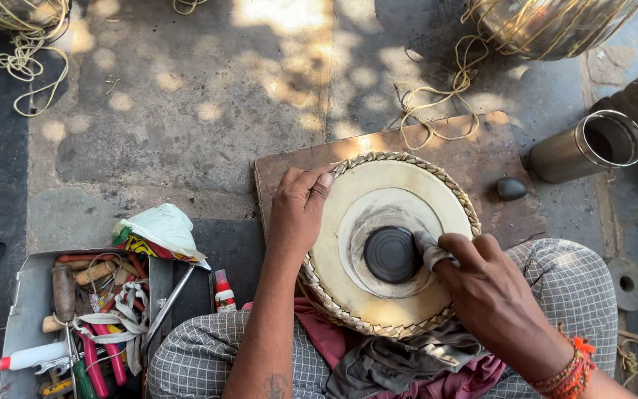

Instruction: The person sits on the ground with a tabla drum between their legs and applies black paste to the center of the drum head, working it in circular motions by hand. They rub the paste with a smooth stone, wipe the surface with a cloth, and continue smoothing the black center patch.

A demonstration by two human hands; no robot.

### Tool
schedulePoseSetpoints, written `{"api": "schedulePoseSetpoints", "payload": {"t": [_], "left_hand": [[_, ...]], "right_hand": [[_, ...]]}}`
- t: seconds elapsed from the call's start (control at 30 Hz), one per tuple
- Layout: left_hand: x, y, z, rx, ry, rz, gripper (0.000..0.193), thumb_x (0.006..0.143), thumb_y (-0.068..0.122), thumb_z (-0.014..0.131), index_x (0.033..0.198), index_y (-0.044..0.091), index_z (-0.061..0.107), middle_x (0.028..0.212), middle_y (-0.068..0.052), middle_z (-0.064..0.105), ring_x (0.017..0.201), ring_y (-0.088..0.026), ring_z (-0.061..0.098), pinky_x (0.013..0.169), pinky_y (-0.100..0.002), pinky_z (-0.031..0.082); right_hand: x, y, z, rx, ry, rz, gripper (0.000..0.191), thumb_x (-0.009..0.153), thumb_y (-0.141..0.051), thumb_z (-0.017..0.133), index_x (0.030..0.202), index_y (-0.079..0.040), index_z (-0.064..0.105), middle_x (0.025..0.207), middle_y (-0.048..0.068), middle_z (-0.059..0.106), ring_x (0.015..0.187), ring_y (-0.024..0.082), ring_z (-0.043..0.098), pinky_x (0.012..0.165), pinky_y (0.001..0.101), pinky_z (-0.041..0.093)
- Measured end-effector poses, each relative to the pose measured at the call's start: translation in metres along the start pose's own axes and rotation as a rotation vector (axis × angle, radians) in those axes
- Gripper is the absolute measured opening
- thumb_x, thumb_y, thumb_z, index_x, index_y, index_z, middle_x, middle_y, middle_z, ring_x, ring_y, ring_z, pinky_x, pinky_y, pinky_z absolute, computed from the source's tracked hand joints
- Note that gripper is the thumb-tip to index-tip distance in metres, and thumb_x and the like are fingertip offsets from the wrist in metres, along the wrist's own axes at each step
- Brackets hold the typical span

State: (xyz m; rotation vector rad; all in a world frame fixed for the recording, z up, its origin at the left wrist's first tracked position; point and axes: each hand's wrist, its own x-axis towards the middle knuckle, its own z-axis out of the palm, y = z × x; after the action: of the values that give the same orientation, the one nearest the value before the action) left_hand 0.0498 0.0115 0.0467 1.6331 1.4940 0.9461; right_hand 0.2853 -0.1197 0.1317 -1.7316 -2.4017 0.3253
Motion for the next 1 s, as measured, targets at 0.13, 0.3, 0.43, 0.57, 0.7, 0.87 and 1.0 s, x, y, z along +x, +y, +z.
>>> {"api": "schedulePoseSetpoints", "payload": {"t": [0.13, 0.3, 0.43, 0.57, 0.7, 0.87, 1.0], "left_hand": [[0.000, -0.002, 0.000, -0.030, 0.022, 0.048, 0.027, 0.101, 0.031, 0.063, 0.120, 0.015, 0.075, 0.098, -0.006, 0.066, 0.089, -0.020, 0.069, 0.080, -0.035, 0.055], [0.002, -0.010, 0.002, 0.002, 0.046, 0.072, 0.026, 0.101, 0.030, 0.065, 0.118, 0.015, 0.076, 0.098, -0.007, 0.068, 0.090, -0.023, 0.069, 0.082, -0.036, 0.055], [0.005, -0.020, 0.007, 0.022, 0.061, 0.052, 0.025, 0.100, 0.032, 0.065, 0.115, 0.016, 0.077, 0.100, -0.008, 0.069, 0.092, -0.024, 0.071, 0.082, -0.037, 0.055], [0.011, -0.032, 0.008, 0.031, 0.109, 0.096, 0.025, 0.100, 0.033, 0.065, 0.112, 0.014, 0.077, 0.103, -0.009, 0.071, 0.094, -0.026, 0.071, 0.083, -0.038, 0.055], [0.000, -0.047, 0.011, 0.038, 0.201, 0.087, 0.027, 0.101, 0.030, 0.062, 0.111, 0.007, 0.072, 0.108, -0.016, 0.068, 0.098, -0.035, 0.066, 0.086, -0.043, 0.052], [-0.054, -0.057, 0.021, 0.112, 0.436, 0.010, 0.023, 0.104, 0.024, 0.058, 0.118, 0.005, 0.062, 0.114, -0.022, 0.062, 0.109, -0.040, 0.059, 0.095, -0.048, 0.046], [-0.103, -0.028, 0.013, 0.230, 0.419, 0.130, 0.037, 0.102, 0.025, 0.062, 0.129, 0.001, 0.053, 0.123, -0.024, 0.059, 0.115, -0.042, 0.056, 0.099, -0.049, 0.045]], "right_hand": [[-0.011, -0.009, 0.006, 0.015, 0.020, 0.038, 0.040, 0.064, -0.002, 0.064, 0.103, -0.007, 0.071, 0.110, 0.008, 0.056, 0.091, 0.029, 0.054, 0.079, 0.0407, 0.049], [-0.021, -0.018, 0.016, 0.055, 0.036, 0.085, 0.029, 0.068, -0.003, 0.063, 0.097, -0.004, 0.069, 0.107, 0.010, 0.055, 0.095, 0.031, 0.055, 0.080, 0.0421, 0.049], [-0.030, -0.026, 0.024, 0.119, 0.043, 0.110, 0.028, 0.074, -0.008, 0.062, 0.101, -0.004, 0.069, 0.105, 0.011, 0.054, 0.094, 0.032, 0.055, 0.079, 0.0432, 0.048], [-0.037, -0.035, 0.034, 0.213, 0.037, 0.165, 0.029, 0.079, -0.006, 0.061, 0.107, -0.004, 0.069, 0.105, 0.012, 0.056, 0.099, 0.033, 0.056, 0.080, 0.0448, 0.049], [-0.031, -0.021, 0.038, 0.262, 0.047, 0.011, 0.017, 0.079, -0.008, 0.067, 0.096, -0.006, 0.069, 0.111, 0.009, 0.060, 0.107, 0.031, 0.060, 0.088, 0.0413, 0.050], [-0.053, 0.006, 0.028, 1.262, -0.050, 0.184, 0.037, 0.088, -0.011, 0.065, 0.123, -0.002, 0.072, 0.114, 0.008, 0.065, 0.102, 0.021, 0.064, 0.087, 0.0341, 0.052], [-0.081, 0.013, 0.009, 1.765, -0.143, -0.058, 0.046, 0.103, -0.027, 0.057, 0.121, 0.011, 0.074, 0.125, 0.016, 0.060, 0.108, 0.030, 0.061, 0.093, 0.0405, 0.049]]}}
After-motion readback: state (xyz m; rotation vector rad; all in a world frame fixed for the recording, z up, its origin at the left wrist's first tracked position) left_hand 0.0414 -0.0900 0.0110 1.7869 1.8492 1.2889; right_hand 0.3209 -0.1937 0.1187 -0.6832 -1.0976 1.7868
